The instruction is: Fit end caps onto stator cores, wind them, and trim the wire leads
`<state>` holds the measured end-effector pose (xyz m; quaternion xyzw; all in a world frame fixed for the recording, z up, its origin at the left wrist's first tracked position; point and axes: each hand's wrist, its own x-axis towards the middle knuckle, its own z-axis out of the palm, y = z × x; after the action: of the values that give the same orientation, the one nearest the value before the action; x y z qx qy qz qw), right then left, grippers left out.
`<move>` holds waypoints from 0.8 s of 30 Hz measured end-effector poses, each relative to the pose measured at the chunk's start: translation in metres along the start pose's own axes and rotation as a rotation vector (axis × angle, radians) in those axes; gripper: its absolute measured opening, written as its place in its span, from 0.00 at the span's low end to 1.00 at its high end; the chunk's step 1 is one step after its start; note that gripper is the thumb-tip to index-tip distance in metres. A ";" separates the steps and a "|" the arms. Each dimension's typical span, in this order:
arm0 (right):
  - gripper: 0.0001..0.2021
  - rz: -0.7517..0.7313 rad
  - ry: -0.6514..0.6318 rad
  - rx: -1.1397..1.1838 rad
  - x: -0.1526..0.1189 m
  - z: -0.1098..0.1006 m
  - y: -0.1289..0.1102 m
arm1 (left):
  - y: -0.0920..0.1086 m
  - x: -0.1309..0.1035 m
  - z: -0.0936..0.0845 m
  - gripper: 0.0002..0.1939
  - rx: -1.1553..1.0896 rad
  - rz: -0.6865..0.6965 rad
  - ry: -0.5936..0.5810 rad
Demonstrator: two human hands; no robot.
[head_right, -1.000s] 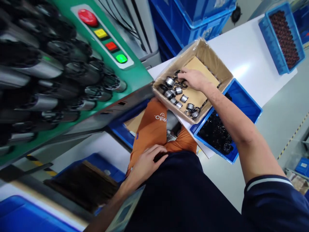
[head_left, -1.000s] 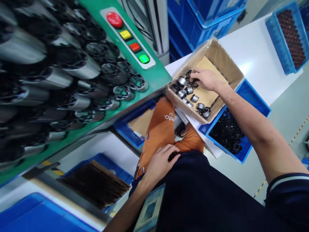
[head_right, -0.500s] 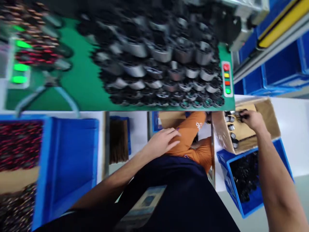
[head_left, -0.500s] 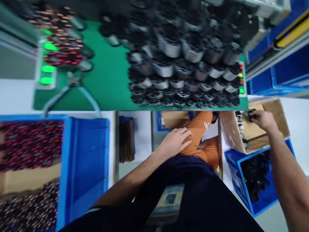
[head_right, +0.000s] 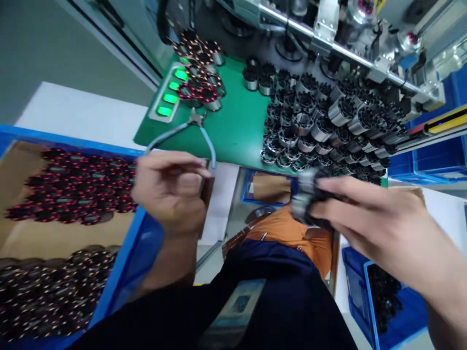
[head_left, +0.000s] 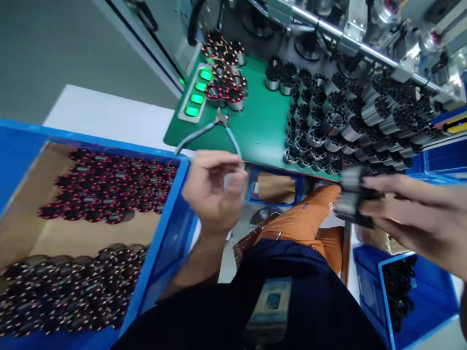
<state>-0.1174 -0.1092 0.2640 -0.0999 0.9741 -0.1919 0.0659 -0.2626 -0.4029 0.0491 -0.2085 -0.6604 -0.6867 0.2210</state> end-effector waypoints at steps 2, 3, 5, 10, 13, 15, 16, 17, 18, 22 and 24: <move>0.15 -0.153 -0.136 -0.167 0.084 0.012 -0.027 | -0.009 0.021 -0.009 0.18 -0.042 0.046 0.109; 0.15 -0.191 -0.199 -0.273 0.122 0.020 -0.034 | -0.014 0.029 -0.014 0.21 -0.063 0.045 0.119; 0.19 -0.206 -0.305 -0.384 0.186 0.037 -0.038 | -0.023 0.042 -0.024 0.27 -0.078 -0.011 0.065; 0.19 -0.160 -0.386 -0.521 0.275 0.072 -0.006 | -0.037 0.057 -0.017 0.44 0.259 -0.192 -0.203; 0.18 -0.178 -0.371 -0.492 0.296 0.083 0.016 | -0.039 0.062 0.010 0.44 0.479 -0.261 -0.358; 0.18 -0.155 -0.383 -0.484 0.302 0.085 0.020 | -0.039 0.066 0.029 0.43 0.567 -0.333 -0.461; 0.18 -0.130 -0.398 -0.488 0.302 0.084 0.017 | -0.039 0.067 0.037 0.42 0.592 -0.358 -0.504; 0.19 -0.107 -0.408 -0.492 0.300 0.082 0.012 | -0.038 0.069 0.043 0.41 0.605 -0.374 -0.536; 0.19 -0.095 -0.403 -0.491 0.294 0.079 0.005 | -0.038 0.070 0.047 0.39 0.613 -0.384 -0.555; 0.17 -0.172 -0.271 -0.357 0.239 0.064 -0.030 | -0.040 0.077 0.052 0.35 0.618 -0.408 -0.584; 0.12 -0.235 -0.273 -0.204 0.198 0.063 -0.039 | -0.042 0.079 0.053 0.40 0.618 -0.422 -0.580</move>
<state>-0.2925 -0.2105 0.2037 -0.2439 0.9522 -0.0831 0.1639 -0.3517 -0.3514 0.0622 -0.1775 -0.8962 -0.4013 -0.0651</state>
